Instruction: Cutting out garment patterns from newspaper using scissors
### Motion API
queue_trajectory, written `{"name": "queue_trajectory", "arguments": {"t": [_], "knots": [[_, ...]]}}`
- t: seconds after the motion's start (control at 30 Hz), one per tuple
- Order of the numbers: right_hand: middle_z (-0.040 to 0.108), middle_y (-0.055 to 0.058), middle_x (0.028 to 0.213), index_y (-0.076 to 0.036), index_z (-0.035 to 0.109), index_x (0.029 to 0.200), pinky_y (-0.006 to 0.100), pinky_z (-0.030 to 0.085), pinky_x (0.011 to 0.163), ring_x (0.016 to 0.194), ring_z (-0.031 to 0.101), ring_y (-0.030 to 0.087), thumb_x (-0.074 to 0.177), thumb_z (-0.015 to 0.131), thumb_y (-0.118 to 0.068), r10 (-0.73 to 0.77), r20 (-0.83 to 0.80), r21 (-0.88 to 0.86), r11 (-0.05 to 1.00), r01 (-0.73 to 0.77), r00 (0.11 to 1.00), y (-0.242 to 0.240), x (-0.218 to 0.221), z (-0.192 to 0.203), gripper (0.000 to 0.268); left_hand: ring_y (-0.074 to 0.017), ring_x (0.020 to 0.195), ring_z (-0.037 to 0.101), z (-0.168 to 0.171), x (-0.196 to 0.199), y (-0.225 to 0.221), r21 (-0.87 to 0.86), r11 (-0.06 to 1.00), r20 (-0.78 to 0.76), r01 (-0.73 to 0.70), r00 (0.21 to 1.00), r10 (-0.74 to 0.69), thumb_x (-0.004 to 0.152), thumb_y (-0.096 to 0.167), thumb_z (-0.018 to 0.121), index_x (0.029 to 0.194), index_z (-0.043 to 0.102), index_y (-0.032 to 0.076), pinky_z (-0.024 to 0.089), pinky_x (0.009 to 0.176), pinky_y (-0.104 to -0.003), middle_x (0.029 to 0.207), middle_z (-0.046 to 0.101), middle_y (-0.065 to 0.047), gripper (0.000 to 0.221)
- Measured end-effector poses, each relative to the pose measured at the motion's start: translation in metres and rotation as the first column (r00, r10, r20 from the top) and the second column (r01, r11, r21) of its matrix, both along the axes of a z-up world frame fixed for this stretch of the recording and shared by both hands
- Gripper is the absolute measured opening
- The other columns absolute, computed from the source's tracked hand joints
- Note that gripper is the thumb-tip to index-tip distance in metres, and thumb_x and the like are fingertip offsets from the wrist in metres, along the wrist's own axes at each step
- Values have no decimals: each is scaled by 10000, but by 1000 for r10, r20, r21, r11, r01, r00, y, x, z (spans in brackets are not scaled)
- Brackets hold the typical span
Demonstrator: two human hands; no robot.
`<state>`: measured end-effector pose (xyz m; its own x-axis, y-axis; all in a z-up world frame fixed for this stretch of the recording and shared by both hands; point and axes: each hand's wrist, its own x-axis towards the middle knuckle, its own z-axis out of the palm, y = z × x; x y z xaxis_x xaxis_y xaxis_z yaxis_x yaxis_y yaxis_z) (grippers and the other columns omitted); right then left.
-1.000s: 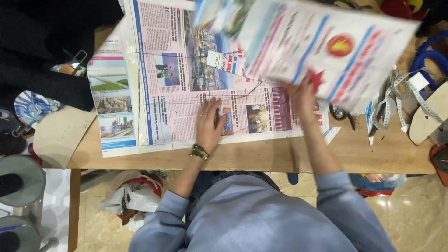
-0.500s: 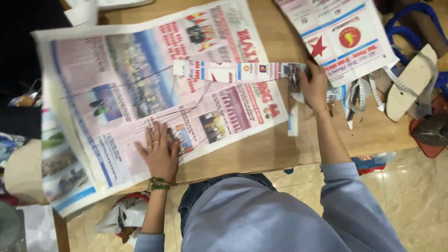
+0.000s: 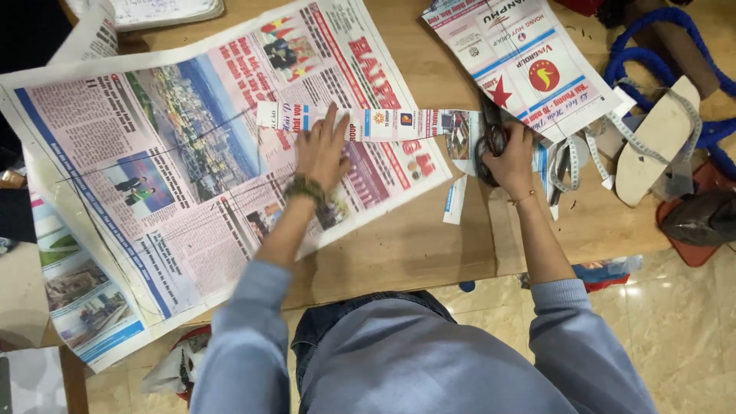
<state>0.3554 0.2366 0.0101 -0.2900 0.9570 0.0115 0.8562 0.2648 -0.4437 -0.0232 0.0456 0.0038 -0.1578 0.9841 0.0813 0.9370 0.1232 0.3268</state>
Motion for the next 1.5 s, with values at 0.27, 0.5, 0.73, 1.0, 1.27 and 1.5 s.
{"name": "queue_trajectory", "arguments": {"t": [0.27,0.5,0.73,1.0,1.27,1.5], "knots": [[523,353,1311,-40,424,1371,630,452,954,1214,517,581,812,657,22,-16,-357,-172,984,-49,934,-48,3,86,609,-320,888,724,-94,-31,110,-349,936,-182,51,976,-121,621,366,835,1197,597,124,516,741,-548,948,709,-120,668],[644,163,1020,-70,448,1498,339,565,855,934,642,251,961,554,62,-338,-374,-617,786,40,864,-131,64,120,563,-220,1018,621,92,2,225,-402,915,-498,-19,843,-201,969,229,652,1296,677,211,522,918,-406,1241,580,-79,328],[569,28,799,-93,609,1413,204,331,519,604,431,84,954,622,-92,-478,-552,-702,709,-72,683,-204,95,78,460,-324,1335,293,128,68,247,-160,985,-279,67,954,-110,836,558,819,1486,326,222,225,1087,-561,1508,309,-151,882],[428,-48,803,-78,587,1257,203,149,453,534,233,26,995,639,-273,-438,-808,-589,604,-537,395,-256,69,66,330,-381,1506,-37,36,53,75,147,984,66,97,992,-108,793,388,869,1490,499,185,97,1127,-798,1643,65,-166,815],[467,55,784,-42,524,1279,214,299,485,456,330,75,1045,577,-314,-287,-906,-395,316,-862,310,-292,-50,74,362,-398,1529,127,-8,-47,-221,160,969,-50,-189,979,199,886,476,731,1493,495,148,104,1095,-807,1651,241,-141,729],[438,65,683,-46,522,1238,207,270,400,398,309,97,1058,478,-270,-251,-858,-498,193,-846,448,-364,-166,88,291,-413,1543,190,-19,-89,-383,168,878,-211,-449,853,477,1021,606,502,1608,314,183,143,1168,-758,1678,153,-153,748]]}}
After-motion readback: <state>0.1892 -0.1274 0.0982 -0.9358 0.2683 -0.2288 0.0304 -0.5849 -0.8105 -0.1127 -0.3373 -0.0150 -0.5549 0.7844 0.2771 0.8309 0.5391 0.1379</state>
